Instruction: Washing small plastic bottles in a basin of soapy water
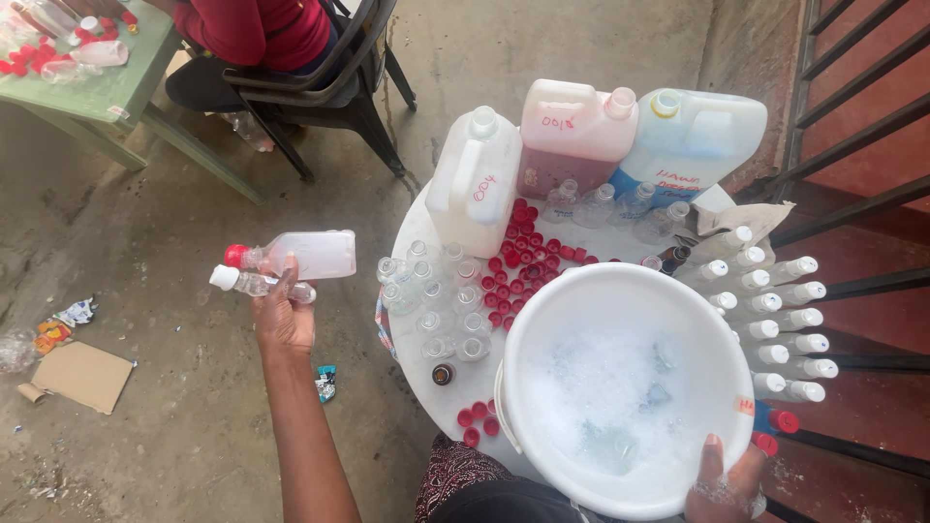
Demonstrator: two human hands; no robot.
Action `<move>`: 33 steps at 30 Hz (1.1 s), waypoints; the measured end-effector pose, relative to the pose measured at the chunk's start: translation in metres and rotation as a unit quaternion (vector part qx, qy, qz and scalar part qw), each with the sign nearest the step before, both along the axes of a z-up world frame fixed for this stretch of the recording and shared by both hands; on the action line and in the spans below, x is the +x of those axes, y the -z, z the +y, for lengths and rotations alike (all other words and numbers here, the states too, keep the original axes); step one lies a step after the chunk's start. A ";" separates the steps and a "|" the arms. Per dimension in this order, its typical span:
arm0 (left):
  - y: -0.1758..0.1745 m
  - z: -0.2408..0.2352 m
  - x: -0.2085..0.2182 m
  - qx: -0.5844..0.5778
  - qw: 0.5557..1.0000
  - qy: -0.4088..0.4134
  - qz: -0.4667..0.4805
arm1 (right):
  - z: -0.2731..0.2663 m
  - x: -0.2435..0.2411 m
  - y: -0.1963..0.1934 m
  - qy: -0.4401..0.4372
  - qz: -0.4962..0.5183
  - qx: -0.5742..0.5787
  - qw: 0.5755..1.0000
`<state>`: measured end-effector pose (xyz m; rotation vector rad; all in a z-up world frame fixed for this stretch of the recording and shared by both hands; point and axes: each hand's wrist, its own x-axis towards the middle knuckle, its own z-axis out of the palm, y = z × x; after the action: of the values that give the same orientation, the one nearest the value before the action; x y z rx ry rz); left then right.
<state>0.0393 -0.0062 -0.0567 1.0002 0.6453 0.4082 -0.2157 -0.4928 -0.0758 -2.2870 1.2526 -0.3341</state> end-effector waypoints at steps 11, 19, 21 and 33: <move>0.007 0.026 0.032 -0.117 0.992 0.033 -0.026 | 0.005 0.006 -0.021 -0.030 -0.026 0.063 0.997; 0.033 0.086 0.108 -0.097 0.986 -0.115 0.067 | 0.016 0.012 -0.039 0.002 0.019 0.094 0.995; 0.041 0.097 0.130 -0.118 0.980 -0.137 0.078 | 0.017 0.013 -0.040 0.004 0.015 0.088 0.996; 0.038 0.095 0.156 -0.010 0.951 -0.279 0.132 | 0.027 0.021 -0.057 0.025 0.014 0.158 0.987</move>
<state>0.1955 0.0890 -0.0942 0.8478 1.1812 0.7693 -0.1951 -0.4662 -0.0183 -1.9989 1.2783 -0.1108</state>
